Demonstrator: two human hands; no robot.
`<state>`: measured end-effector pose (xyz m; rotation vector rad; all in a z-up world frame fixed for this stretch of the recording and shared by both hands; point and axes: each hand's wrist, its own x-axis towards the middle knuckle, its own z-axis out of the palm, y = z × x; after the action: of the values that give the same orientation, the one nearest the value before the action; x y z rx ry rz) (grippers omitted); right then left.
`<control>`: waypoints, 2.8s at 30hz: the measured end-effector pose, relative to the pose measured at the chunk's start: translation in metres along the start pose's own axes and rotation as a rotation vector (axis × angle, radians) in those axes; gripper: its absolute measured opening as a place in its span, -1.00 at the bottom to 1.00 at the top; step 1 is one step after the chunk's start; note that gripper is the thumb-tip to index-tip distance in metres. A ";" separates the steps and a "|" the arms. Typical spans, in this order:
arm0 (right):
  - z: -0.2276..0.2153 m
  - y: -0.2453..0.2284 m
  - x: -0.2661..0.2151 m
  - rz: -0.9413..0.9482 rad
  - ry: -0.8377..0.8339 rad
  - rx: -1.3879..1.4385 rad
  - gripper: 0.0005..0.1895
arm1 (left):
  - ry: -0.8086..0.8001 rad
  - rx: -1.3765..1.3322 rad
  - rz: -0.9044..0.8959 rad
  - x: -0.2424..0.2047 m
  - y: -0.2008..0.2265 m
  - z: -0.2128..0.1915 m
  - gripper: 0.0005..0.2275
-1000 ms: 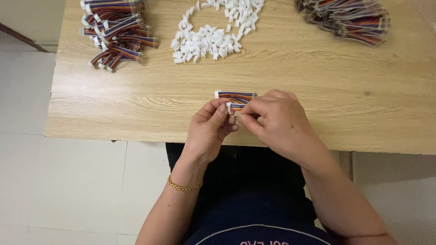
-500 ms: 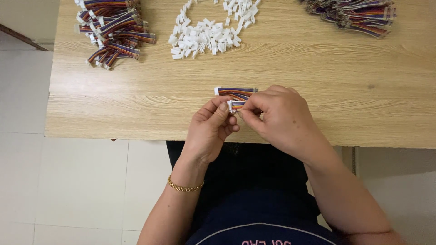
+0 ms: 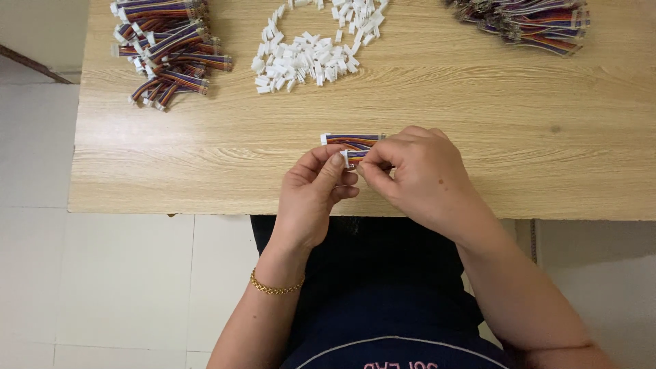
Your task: The person assembles small electronic components by inserting white plastic connectors onto the ends of multi-colored ribbon cables. They handle the cables and connectors by hand, aligning the wires and pushing the connectors into place on a wooden table.
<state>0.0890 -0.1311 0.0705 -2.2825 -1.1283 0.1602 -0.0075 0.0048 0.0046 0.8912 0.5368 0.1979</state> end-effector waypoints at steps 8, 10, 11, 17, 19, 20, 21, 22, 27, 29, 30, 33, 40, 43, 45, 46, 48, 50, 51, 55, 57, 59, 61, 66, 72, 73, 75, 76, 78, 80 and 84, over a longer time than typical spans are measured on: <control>0.002 0.004 -0.001 0.019 -0.011 0.048 -0.84 | 0.029 0.069 0.089 0.003 -0.008 -0.002 -0.81; 0.003 0.004 -0.001 0.028 0.001 0.037 -0.83 | 0.042 0.094 0.102 0.002 -0.007 0.000 -0.81; 0.003 0.004 -0.001 0.022 0.008 0.026 -0.83 | 0.049 0.100 0.113 0.002 -0.007 0.001 -0.82; 0.002 0.005 0.000 0.008 0.010 0.051 -0.85 | 0.066 0.094 0.105 0.004 -0.007 0.001 -0.82; 0.001 0.005 -0.001 0.002 0.012 0.060 -0.86 | 0.063 0.076 0.087 0.004 -0.006 0.001 -0.81; 0.000 0.004 -0.002 0.011 0.016 0.071 -0.85 | 0.054 0.041 0.070 0.004 -0.007 0.000 -0.80; 0.000 0.003 -0.002 0.020 0.020 0.081 -0.83 | 0.045 0.006 0.052 0.004 -0.007 0.000 -0.80; -0.001 0.003 -0.002 0.022 0.020 0.082 -0.83 | 0.045 0.007 0.050 0.004 -0.007 0.000 -0.80; 0.001 0.005 -0.002 -0.010 0.012 0.024 -0.86 | 0.031 -0.059 -0.026 0.005 -0.007 -0.001 -0.79; -0.001 0.004 0.000 -0.017 0.004 0.010 -0.85 | 0.033 -0.048 -0.017 0.004 -0.007 0.000 -0.80; -0.002 0.003 0.001 -0.025 -0.005 -0.005 -0.85 | 0.035 -0.036 -0.008 0.004 -0.007 0.001 -0.80; -0.001 0.001 0.000 -0.006 0.030 0.012 -0.83 | 0.051 0.017 0.038 0.003 -0.004 0.000 -0.80; 0.002 0.003 0.000 -0.007 0.033 0.018 -0.85 | 0.013 0.003 0.030 0.005 -0.006 -0.004 -0.79; -0.001 -0.001 -0.001 -0.057 0.029 -0.029 -0.86 | -0.019 -0.044 0.004 0.005 -0.006 -0.005 -0.79; -0.002 -0.003 -0.003 -0.066 0.059 -0.028 -0.83 | -0.032 -0.019 0.007 0.003 -0.002 -0.006 -0.79; -0.003 -0.004 -0.003 -0.066 0.061 -0.027 -0.83 | -0.033 -0.017 0.007 0.002 -0.001 -0.006 -0.79; -0.004 -0.007 -0.002 -0.045 0.046 0.036 -0.84 | -0.041 -0.034 -0.004 0.001 0.001 -0.007 -0.79; -0.002 -0.006 0.000 -0.065 0.050 0.028 -0.84 | -0.041 -0.041 -0.007 0.000 0.002 -0.008 -0.79; -0.001 -0.005 0.000 -0.084 0.051 0.019 -0.83 | -0.040 -0.051 -0.011 -0.001 0.002 -0.009 -0.79; 0.001 -0.007 0.001 -0.085 0.027 0.002 -0.82 | -0.054 -0.082 -0.020 0.000 -0.003 -0.015 -0.79; 0.005 -0.007 0.000 -0.070 0.064 -0.067 -0.77 | -0.032 -0.075 0.025 0.000 -0.006 -0.019 -0.79; 0.008 -0.005 0.000 -0.057 0.074 -0.058 -0.78 | -0.024 -0.031 0.063 0.001 -0.006 -0.020 -0.80; 0.008 -0.005 0.000 -0.043 0.087 -0.045 -0.78 | -0.017 0.018 0.101 0.001 -0.005 -0.019 -0.80; 0.011 0.000 0.002 -0.068 0.070 -0.049 -0.77 | -0.011 0.087 0.159 0.000 -0.002 -0.016 -0.82; 0.013 0.005 0.002 -0.064 0.059 0.044 -0.79 | -0.017 0.146 0.187 0.004 -0.003 -0.020 -0.83; 0.016 0.007 0.002 -0.065 0.057 0.043 -0.79 | -0.016 0.143 0.186 0.004 -0.002 -0.018 -0.83; 0.022 0.011 0.002 -0.044 0.063 -0.029 -0.81 | -0.003 0.177 0.203 0.003 -0.002 -0.015 -0.85; 0.022 0.011 0.002 -0.044 0.062 -0.030 -0.81 | -0.002 0.176 0.202 0.003 -0.002 -0.015 -0.85; 0.021 0.011 0.003 -0.076 0.080 -0.044 -0.81 | -0.012 0.208 0.229 0.004 0.000 -0.015 -0.84; 0.018 0.011 0.003 -0.074 0.069 -0.003 -0.80 | -0.016 0.226 0.232 0.005 0.001 -0.015 -0.84; 0.017 0.014 0.001 -0.066 0.069 0.024 -0.79 | -0.031 0.244 0.232 0.009 0.000 -0.015 -0.85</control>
<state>0.0936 -0.1289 0.0487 -2.2092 -1.1587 0.0682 -0.0078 0.0178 -0.0062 1.1937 0.4334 0.3337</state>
